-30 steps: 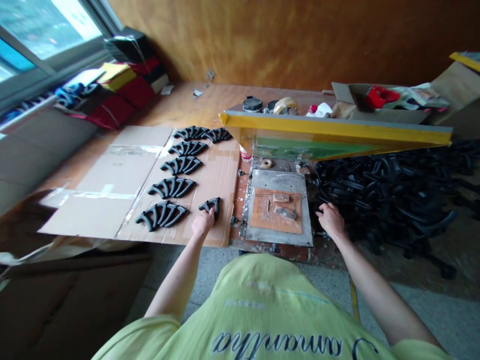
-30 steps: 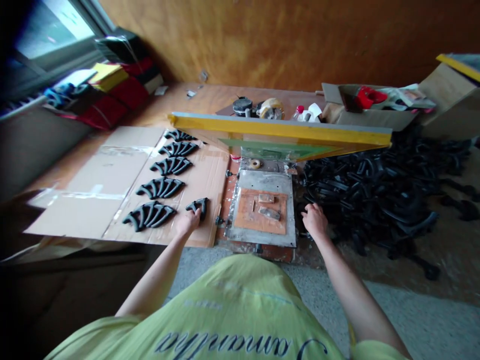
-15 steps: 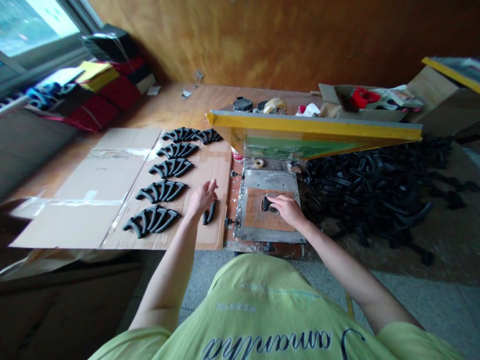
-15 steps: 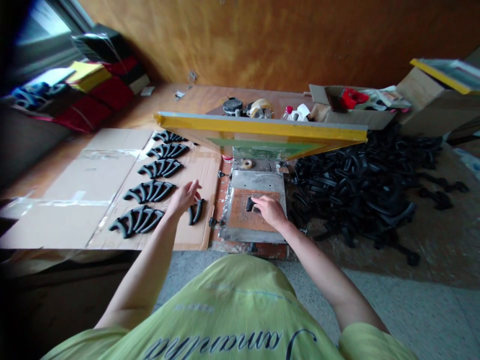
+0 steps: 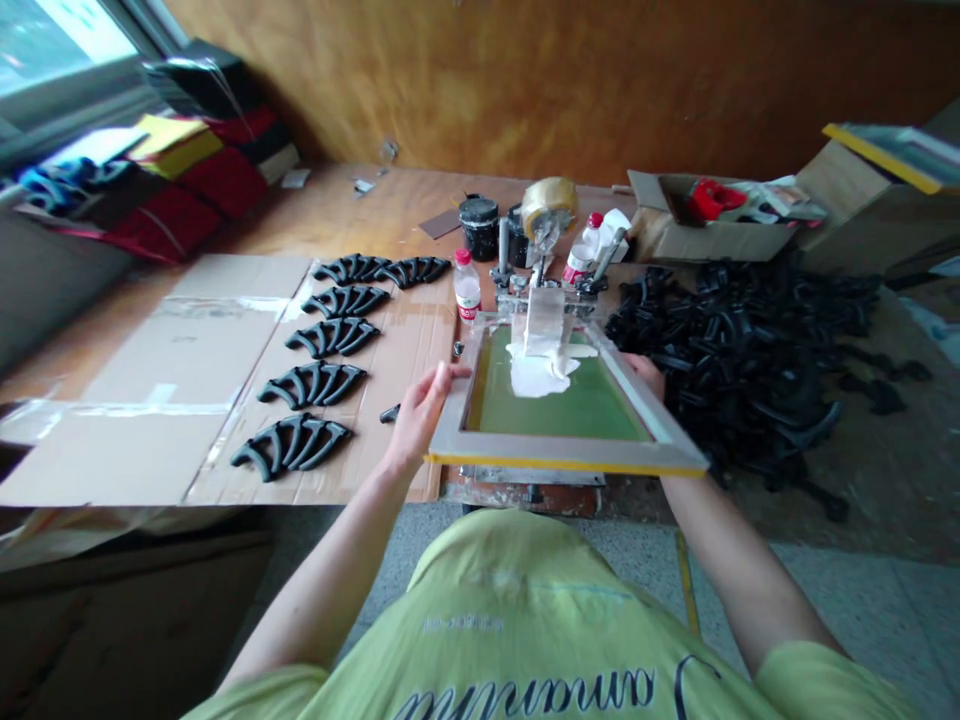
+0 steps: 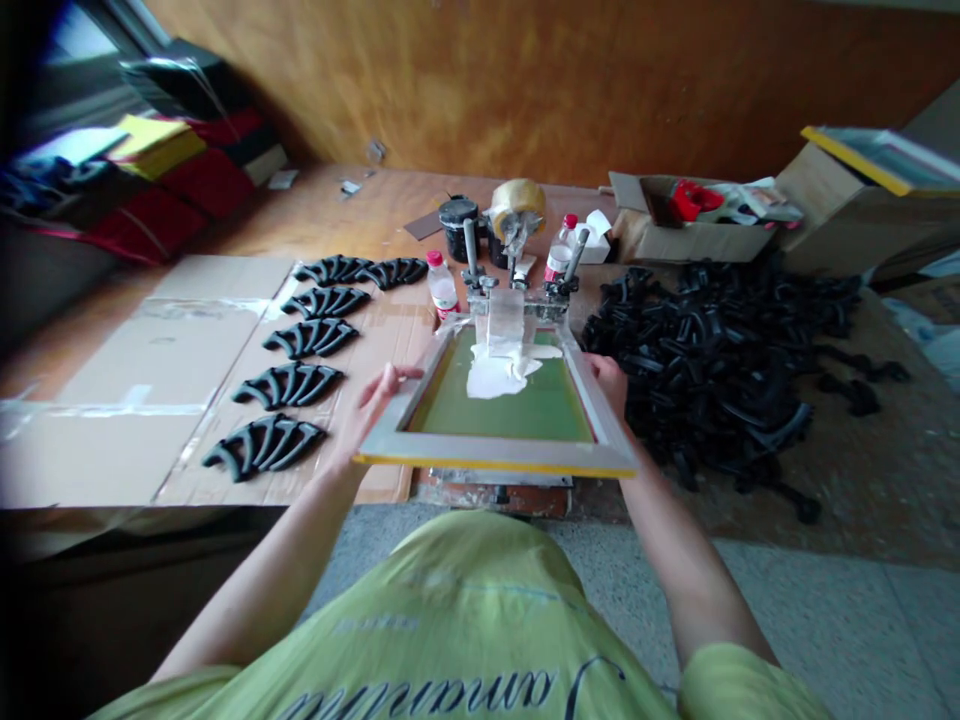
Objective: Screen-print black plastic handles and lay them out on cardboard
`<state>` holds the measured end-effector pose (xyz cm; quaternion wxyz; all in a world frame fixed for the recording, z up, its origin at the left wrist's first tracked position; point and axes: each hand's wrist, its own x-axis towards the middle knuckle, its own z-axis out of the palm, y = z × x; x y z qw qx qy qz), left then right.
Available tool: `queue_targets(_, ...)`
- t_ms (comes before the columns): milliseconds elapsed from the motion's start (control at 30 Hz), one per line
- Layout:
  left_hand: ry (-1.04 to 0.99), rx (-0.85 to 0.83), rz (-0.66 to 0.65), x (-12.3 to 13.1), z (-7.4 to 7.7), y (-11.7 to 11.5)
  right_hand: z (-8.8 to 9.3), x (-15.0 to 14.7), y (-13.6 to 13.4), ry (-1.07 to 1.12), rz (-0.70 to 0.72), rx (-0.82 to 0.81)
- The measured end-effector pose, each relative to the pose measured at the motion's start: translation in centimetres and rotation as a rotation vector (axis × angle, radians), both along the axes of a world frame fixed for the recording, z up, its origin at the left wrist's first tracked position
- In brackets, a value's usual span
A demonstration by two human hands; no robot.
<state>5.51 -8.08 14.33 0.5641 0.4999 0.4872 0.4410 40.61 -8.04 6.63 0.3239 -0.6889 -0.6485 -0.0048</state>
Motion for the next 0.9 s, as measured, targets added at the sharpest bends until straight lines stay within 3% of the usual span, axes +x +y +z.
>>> queue_targets(67,0.043,-0.137,-0.031,-0.7,-3.5,-1.7,1.6,0.1,1.6,0.022,-0.031,0.042)
queue_targets(167,0.114,-0.228,-0.034,-0.6,-8.4,-2.8,3.5,-3.4,3.6,-0.043,0.116,0.038)
queue_targets(233,0.207,-0.237,-0.026,-0.4,-10.7,-2.7,4.0,-6.4,4.4,-0.158,0.25,-0.066)
queue_targets(300,0.274,-0.232,-0.041,-0.3,-12.1,-2.5,3.8,-8.6,4.4,-0.243,0.328,-0.215)
queue_targets(400,0.312,-0.225,-0.075,-0.4,-12.8,-2.2,2.6,-9.8,2.6,-0.294,0.395,-0.352)
queue_targets(500,0.352,-0.222,-0.085,-0.6,-12.7,-2.2,1.6,-9.3,-0.3,-0.368,0.552,-0.339)
queue_targets(667,0.343,-0.214,-0.088,-0.5,-12.3,-2.4,2.4,-7.7,-1.8,-0.346,0.844,-0.337)
queue_targets(833,0.282,-0.232,-0.065,-0.3,-11.9,-2.5,1.8,-8.2,-1.3,-0.298,0.662,-0.259)
queue_targets(900,0.257,-0.253,-0.052,-0.3,-11.9,-2.6,0.9,-8.4,-2.4,-0.305,0.68,-0.226)
